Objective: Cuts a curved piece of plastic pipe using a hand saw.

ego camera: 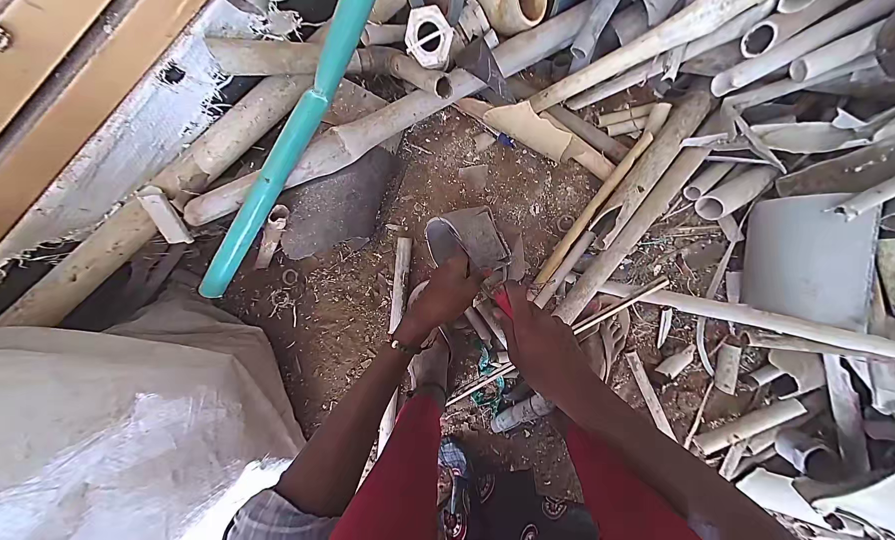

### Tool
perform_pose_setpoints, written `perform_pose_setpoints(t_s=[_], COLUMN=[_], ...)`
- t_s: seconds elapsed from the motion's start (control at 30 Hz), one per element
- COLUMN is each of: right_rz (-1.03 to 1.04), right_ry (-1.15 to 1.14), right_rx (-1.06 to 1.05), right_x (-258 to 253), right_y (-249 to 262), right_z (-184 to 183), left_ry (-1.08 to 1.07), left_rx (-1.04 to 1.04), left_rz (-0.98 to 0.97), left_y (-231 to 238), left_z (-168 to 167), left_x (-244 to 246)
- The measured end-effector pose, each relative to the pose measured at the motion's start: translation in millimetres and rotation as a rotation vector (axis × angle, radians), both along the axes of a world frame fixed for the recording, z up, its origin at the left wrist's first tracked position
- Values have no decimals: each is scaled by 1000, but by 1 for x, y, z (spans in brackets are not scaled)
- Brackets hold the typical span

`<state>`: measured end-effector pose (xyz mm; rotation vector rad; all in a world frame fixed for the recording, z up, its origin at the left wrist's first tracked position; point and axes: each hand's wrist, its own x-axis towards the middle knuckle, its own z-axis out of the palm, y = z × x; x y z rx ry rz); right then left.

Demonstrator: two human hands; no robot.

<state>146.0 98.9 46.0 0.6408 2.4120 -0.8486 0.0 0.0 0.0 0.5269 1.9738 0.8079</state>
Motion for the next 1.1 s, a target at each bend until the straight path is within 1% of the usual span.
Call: perform_pose_setpoints(t_s=[0.07, 0.1, 0.17, 0.2, 0.23, 0.27, 0.3, 0.33, 0.37, 0.4, 0.43, 0.53, 0.57, 0.63, 0.67, 0.73, 0.8, 0.83, 0.87, 0.9, 0.97, 1.0, 1.03, 1.1], right_rz=[-14, -46, -123, -145, -143, -122, -97, -85, -92, -92, -79, -39, -42, -100, -107, -73, 0, 6, -6, -39, -163, -218, -253, -297], right_ry=[4, 68, 304, 408, 451, 398, 231, -5, -115, -144, -122, -25, -61, -135, -116, 11, 35, 41, 56, 134, 311, 357, 368, 311], right_rx=[-11, -22, -24, 11, 61, 102, 103, 58, 27, 21, 23, 29, 23, 13, 17, 24, 25, 25, 16, -1, -36, -42, -57, -144], right_x=[-4, -3, 5, 8, 10, 9, 5, -4, -9, -10, -10, -2, -3, -7, -8, -2, 0, -1, -2, -2, 4, 4, 3, 0], right_y=[0, 1, -4, -7, -6, -4, 2, 11, 21, 28, 29, 10, 10, 21, 25, 13, 2, 2, 6, 8, 7, 9, 13, 24], right_z=[-7, -12, -20, -20, -18, -16, -13, -12, -18, -23, -23, -7, -7, -20, -23, -17, -7, -9, -13, -19, -29, -30, -32, -40], left_ry=[22, 33, 46, 43, 50, 61, 74, 83, 87, 89, 93, 108, 108, 144, 157, 163, 197, 217, 232, 248, 263, 282, 284, 236], left_rx=[11, 12, -9, -25, -32, -34, -30, -17, -4, -1, -12, -42, -39, -7, -8, -46, -78, -79, -66, -36, -2, 19, 36, 55], left_rz=[-23, -33, -36, -36, -29, -23, -19, -16, -18, -22, -22, -33, -31, -36, -44, -78, -102, -108, -112, -107, -125, -125, -116, -94], left_y=[-2, 0, 2, 2, 1, 1, 0, 1, 1, 3, 3, 0, -2, -5, -4, -3, -3, -3, -2, -3, -9, -11, -14, -20], left_z=[-1, 1, 4, 5, 5, 5, 4, 2, 1, 0, 0, 2, 1, -4, -4, 2, 6, 5, 2, 0, -6, -9, -12, -16], left_x=[-1, -2, -3, -1, 0, 2, 4, 6, 8, 11, 13, 15, 16, 20, 21, 22, 22, 22, 20, 17, 19, 21, 23, 27])
